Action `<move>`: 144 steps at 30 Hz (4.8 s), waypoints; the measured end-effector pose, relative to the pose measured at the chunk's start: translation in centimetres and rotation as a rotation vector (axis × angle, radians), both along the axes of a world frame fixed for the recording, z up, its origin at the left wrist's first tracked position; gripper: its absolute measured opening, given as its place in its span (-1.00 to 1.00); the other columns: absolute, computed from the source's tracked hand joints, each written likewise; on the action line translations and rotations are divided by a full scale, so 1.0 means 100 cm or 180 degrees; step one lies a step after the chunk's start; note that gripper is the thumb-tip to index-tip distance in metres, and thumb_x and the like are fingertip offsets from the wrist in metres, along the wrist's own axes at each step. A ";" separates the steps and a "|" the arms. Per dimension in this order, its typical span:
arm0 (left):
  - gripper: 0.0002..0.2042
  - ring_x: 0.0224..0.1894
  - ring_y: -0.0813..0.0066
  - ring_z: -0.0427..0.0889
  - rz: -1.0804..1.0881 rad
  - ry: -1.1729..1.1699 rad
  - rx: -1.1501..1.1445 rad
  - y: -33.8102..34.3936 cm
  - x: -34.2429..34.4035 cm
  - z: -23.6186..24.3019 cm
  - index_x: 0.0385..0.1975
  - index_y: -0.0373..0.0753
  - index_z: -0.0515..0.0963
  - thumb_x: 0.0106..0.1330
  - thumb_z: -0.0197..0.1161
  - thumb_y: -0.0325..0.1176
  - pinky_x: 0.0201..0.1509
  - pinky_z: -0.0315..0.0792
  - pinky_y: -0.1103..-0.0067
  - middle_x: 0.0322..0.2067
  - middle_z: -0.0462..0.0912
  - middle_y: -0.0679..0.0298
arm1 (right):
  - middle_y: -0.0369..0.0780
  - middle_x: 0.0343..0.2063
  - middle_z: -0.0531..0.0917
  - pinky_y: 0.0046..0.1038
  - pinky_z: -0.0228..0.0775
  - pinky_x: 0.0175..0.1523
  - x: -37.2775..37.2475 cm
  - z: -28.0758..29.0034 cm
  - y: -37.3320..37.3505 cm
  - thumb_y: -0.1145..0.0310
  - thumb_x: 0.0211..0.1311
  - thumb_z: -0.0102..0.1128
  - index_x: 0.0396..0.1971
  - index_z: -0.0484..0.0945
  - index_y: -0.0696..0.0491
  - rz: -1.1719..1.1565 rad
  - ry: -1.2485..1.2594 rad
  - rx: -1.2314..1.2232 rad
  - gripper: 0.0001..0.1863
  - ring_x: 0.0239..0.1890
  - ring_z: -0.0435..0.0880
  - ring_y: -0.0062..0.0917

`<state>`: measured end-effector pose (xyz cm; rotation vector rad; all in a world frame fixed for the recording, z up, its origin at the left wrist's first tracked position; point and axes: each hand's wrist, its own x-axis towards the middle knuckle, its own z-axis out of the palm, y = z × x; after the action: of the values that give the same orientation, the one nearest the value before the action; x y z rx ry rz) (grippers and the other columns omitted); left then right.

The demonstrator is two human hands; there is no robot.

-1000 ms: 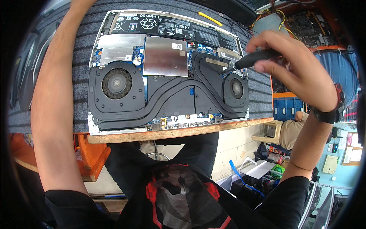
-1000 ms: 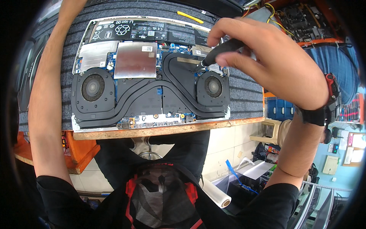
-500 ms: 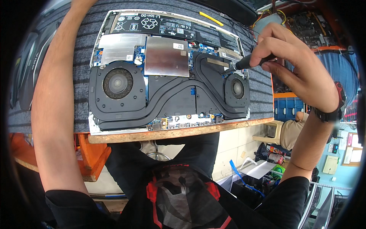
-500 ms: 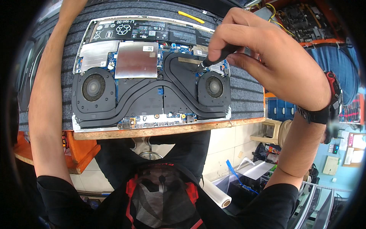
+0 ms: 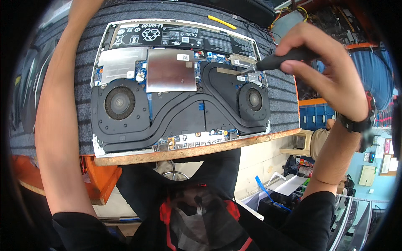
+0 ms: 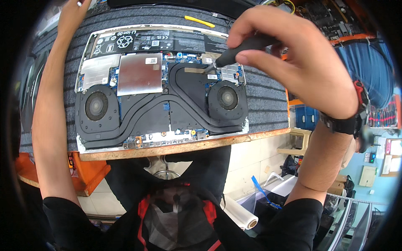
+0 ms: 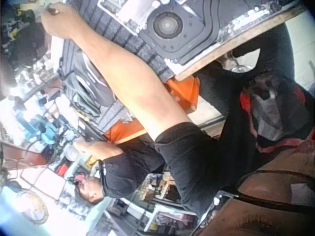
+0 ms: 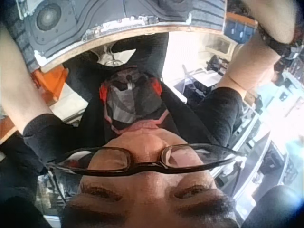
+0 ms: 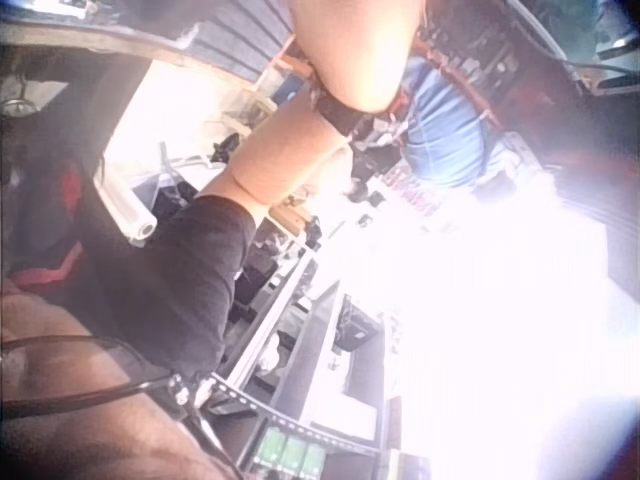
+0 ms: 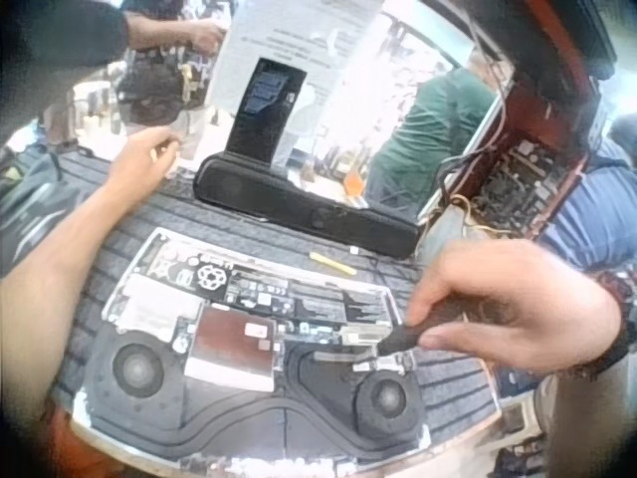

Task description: The person uses a screwdriver to remove screws from the internal chassis of a disassembled laptop. They systematically loosen screws around the motherboard and cooling system components while the device rests on a workbench.

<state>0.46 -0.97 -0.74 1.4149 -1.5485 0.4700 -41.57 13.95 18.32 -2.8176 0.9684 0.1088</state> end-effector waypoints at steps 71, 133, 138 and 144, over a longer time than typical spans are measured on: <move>-0.77 -0.19 0.68 0.65 -0.0129 -0.0932 0.0351 0.011 0.035 0.018 0.03 -0.16 0.70 0.49 0.23 -0.30 -0.28 0.34 0.68 -0.17 0.78 0.32 | -0.28 -0.43 0.50 -0.63 0.23 -0.45 -0.091 -0.146 -0.090 0.42 0.33 -0.08 0.32 0.31 0.13 -0.0990 -0.4725 0.2368 -0.47 -0.56 0.39 -0.67; -0.92 -0.39 0.28 0.62 -0.0203 -0.1117 -0.0458 0.025 -0.017 0.032 -0.28 -0.31 0.64 0.28 0.29 -0.48 -0.25 0.46 0.42 -0.40 0.66 0.13 | -0.33 -0.47 0.39 -0.73 0.08 -0.72 -0.087 -0.158 -0.096 0.14 0.41 -0.12 0.47 0.11 0.19 -0.1298 -0.3717 0.1344 -0.28 -0.76 0.26 -0.82; -0.92 -0.39 0.28 0.61 -0.0184 -0.1150 -0.0446 0.026 -0.019 0.033 -0.28 -0.31 0.64 0.28 0.29 -0.48 -0.25 0.45 0.42 -0.41 0.64 0.14 | -0.33 -0.47 0.39 -0.73 0.07 -0.73 -0.088 -0.159 -0.096 0.14 0.41 -0.12 0.47 0.10 0.19 -0.1316 -0.3751 0.1336 -0.28 -0.77 0.25 -0.82; -0.92 -0.39 0.28 0.60 -0.0222 -0.1134 -0.0443 0.026 -0.018 0.032 -0.28 -0.31 0.63 0.28 0.29 -0.48 -0.25 0.45 0.42 -0.42 0.63 0.14 | -0.33 -0.47 0.40 -0.73 0.07 -0.73 -0.088 -0.158 -0.096 0.13 0.40 -0.11 0.47 0.11 0.18 -0.1316 -0.3711 0.1358 -0.27 -0.77 0.25 -0.82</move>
<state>-1.38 1.62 2.45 1.2110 -1.8016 0.8051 -50.34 4.34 2.54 -1.7172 0.9656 -1.0790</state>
